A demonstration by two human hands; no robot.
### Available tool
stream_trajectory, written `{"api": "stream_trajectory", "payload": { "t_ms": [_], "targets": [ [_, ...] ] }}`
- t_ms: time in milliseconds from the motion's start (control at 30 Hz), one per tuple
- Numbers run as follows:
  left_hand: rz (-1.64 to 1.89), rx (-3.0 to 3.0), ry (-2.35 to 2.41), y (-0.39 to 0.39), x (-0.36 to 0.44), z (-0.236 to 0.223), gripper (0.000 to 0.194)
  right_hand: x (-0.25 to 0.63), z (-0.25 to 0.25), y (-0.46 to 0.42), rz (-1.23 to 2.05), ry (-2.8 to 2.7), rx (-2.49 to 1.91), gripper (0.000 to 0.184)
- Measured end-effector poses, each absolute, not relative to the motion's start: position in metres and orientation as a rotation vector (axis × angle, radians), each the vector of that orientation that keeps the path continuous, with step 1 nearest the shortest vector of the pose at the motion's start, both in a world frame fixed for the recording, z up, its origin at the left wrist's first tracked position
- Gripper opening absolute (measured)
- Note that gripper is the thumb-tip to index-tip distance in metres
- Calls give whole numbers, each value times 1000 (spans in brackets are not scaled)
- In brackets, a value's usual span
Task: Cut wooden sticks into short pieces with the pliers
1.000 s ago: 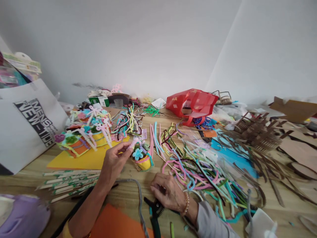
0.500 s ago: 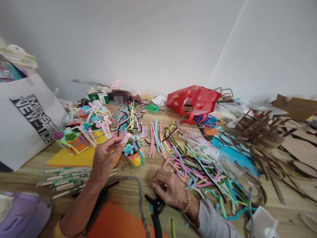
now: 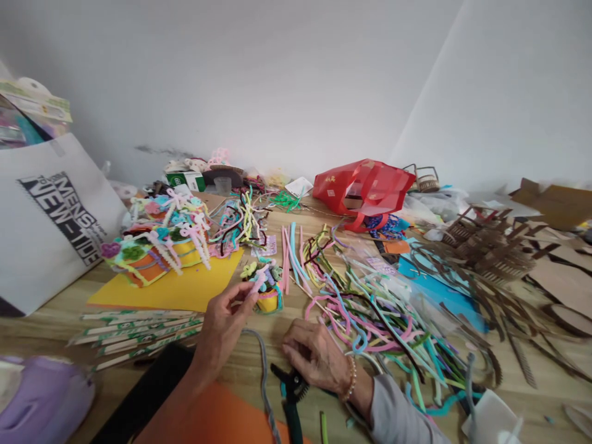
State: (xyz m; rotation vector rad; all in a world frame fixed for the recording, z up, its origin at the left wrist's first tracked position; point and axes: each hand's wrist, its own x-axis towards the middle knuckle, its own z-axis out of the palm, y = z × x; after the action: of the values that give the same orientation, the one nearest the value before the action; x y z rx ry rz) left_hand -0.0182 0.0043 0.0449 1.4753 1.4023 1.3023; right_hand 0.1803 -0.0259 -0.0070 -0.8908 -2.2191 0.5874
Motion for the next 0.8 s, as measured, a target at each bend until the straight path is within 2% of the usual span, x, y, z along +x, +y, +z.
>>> {"api": "stream_trajectory", "payload": {
  "t_ms": [333,500,633,800],
  "targets": [
    [1182,1466,1398,-4,-3,37,23,172,4,-35,777,-2239,-918,1],
    [1153,1398,1307,-5,4,34,23,168,1,-35,935,-2053,-1005,10],
    [1158,1330,1246,-3,8,27,24,168,-4,-33,1106,-1990,-1042,8],
    [1137,1295,1151,-6,14,24,23,171,-5,-30,1167,-1893,-1077,15]
  ]
}}
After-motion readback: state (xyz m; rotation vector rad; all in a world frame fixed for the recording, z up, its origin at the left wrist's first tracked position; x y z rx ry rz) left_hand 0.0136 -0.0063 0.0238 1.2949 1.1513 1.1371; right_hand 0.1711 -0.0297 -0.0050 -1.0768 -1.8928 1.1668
